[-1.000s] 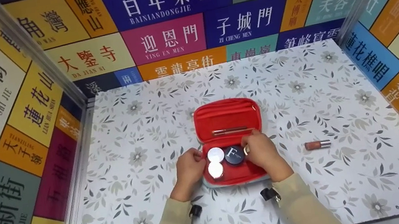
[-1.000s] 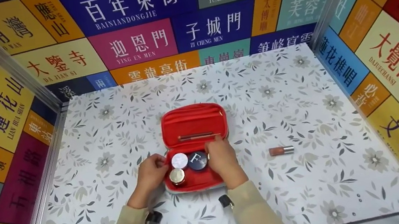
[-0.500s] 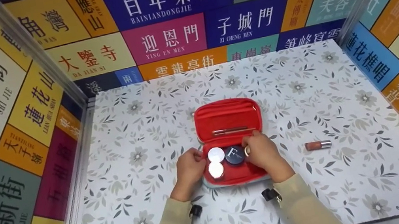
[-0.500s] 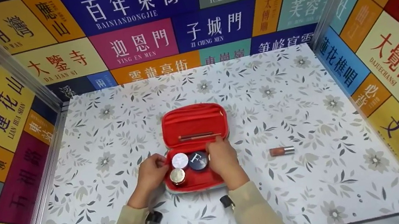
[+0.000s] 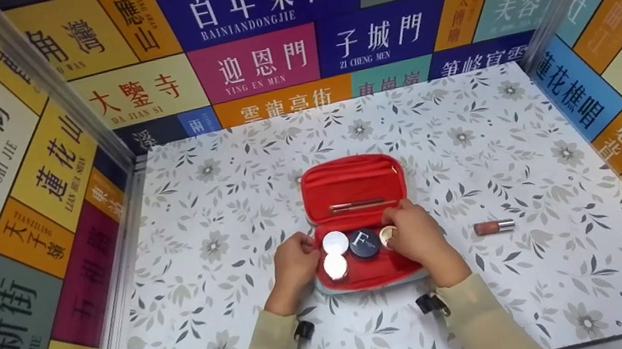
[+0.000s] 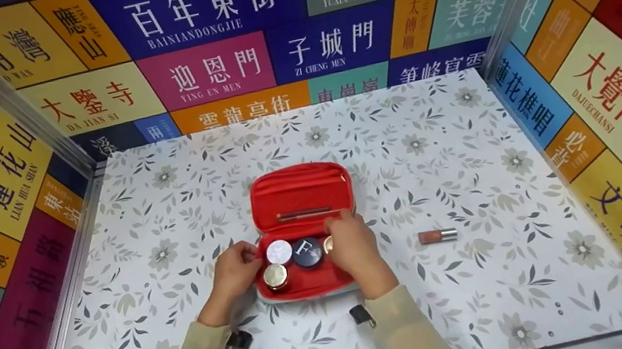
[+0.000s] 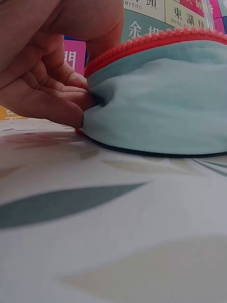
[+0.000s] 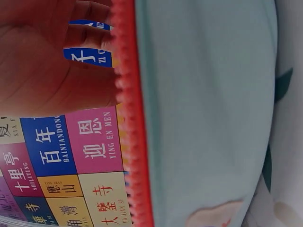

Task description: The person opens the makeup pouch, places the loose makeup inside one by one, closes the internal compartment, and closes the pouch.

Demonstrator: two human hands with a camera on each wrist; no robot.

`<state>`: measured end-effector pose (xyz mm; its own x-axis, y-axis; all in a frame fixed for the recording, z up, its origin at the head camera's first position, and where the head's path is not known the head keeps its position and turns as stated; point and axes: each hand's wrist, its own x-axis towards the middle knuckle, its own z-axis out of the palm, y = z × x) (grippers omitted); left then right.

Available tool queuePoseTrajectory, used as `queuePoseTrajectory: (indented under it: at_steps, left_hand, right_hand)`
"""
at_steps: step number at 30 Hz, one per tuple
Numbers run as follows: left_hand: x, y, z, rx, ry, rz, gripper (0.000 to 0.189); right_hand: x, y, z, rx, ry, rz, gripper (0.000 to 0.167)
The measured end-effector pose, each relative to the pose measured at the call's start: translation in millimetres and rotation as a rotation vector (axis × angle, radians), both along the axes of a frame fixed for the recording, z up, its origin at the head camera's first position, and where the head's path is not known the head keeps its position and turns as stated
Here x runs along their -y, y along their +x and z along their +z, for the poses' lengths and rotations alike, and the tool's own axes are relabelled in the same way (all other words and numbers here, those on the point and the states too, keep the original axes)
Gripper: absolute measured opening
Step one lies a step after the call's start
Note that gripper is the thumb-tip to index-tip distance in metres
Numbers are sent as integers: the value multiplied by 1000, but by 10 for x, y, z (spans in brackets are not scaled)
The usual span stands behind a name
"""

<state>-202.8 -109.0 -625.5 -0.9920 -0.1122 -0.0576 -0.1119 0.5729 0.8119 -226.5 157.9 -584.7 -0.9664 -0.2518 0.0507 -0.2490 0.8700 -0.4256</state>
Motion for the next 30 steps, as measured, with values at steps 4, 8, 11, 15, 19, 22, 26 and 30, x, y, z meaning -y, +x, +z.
queuePoseTrajectory:
  at_steps: [4,8,11,15,19,22,26,30]
  left_hand:
    - [3,-3,2,7,5,-3,5]
    - [4,-10,-2,16,9,-7,5]
    - [5,-9,-12,22,9,-9,4]
    - [7,-8,-29,18,-17,-4,4]
    - [5,-15,-40,8,-44,3,4]
    - [1,-18,-43,16,-36,5,5]
    - [-5,-21,-32,37,-26,4,5]
    - [2,-21,-28,33,-26,-3,5]
  right_hand:
    - [-87,17,25,-47,-25,19,16]
    - [-196,19,20,-67,-69,11,20]
    - [-291,17,7,-60,-103,-12,20]
    - [-413,22,11,-52,-119,-41,21]
    - [-538,34,33,-29,-102,-64,24]
    - [-643,38,30,2,-83,-82,26]
    - [-777,55,19,22,-57,-98,29]
    - [-868,91,21,33,-26,-115,28]
